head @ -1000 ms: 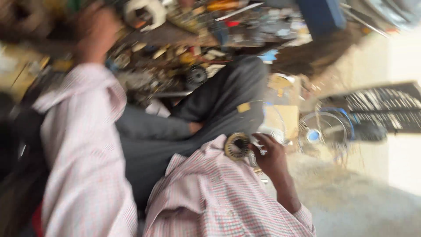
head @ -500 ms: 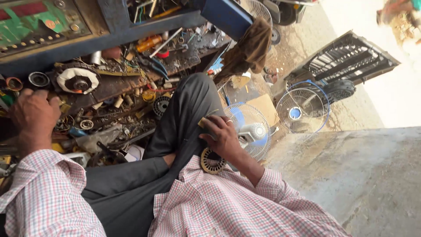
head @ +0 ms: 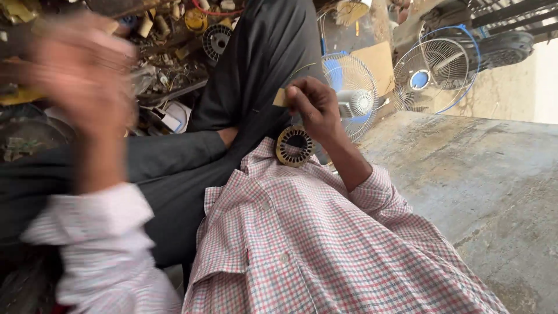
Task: The person sits on the floor and repeatedly inserts small copper wire segments into the slots of a motor stator, then uses scissors to trim the protruding ends. The person handles the stator and wire segments throughout the clip.
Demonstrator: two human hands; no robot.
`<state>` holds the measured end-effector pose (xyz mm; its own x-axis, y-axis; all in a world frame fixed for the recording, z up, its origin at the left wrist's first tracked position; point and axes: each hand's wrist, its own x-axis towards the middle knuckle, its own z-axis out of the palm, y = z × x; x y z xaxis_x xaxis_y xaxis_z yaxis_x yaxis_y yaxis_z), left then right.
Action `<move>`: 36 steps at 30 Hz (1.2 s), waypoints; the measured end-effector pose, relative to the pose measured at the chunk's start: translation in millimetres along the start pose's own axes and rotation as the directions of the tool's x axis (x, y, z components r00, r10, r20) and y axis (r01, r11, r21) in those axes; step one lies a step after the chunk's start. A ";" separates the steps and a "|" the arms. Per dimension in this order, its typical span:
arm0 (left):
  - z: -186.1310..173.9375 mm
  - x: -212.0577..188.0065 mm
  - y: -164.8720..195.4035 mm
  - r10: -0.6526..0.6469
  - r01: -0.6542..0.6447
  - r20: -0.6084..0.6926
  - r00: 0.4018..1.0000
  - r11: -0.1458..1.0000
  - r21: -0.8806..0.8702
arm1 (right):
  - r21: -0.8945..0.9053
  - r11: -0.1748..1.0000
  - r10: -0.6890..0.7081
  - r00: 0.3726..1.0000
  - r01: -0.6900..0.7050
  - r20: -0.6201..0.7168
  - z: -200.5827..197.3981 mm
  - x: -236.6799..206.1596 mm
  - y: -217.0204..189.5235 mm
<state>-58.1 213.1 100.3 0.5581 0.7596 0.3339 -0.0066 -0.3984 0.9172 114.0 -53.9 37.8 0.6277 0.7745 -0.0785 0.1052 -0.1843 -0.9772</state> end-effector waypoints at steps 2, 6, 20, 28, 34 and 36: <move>31.4 -43.8 12.8 -0.022 0.072 0.292 0.956 0.984 -0.161 | 0.060 0.998 0.011 0.988 -0.020 0.152 4.4 -2.8 -8.6; 60.0 -95.6 0.7 -0.103 0.193 0.396 0.913 0.961 -0.196 | -0.001 0.986 -0.160 0.960 0.165 0.231 17.9 -5.9 -24.2; 54.1 -111.1 -2.0 -0.186 0.431 0.452 0.873 0.728 -0.533 | 0.647 0.739 0.032 0.969 -0.187 0.243 34.1 -3.1 -20.4; 62.1 -107.0 -4.1 -0.110 0.250 0.282 0.953 0.812 -0.527 | 0.577 0.760 0.114 0.936 -0.297 0.332 30.9 -8.4 -22.4; 58.6 -108.2 -0.4 -0.205 0.345 0.345 0.916 0.841 -0.416 | 0.418 0.906 -0.033 0.974 -0.065 0.223 29.6 -11.3 -20.8; 60.1 -108.6 1.9 -0.199 0.361 0.369 0.908 0.819 -0.446 | 0.399 0.916 -0.037 0.982 -0.041 0.187 27.3 -13.1 -20.0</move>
<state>-68.9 98.9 52.7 0.8141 0.5794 0.0406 -0.1740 0.1766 0.9688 82.6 -43.8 53.0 0.4685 0.8800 -0.0778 -0.2372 0.0405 -0.9706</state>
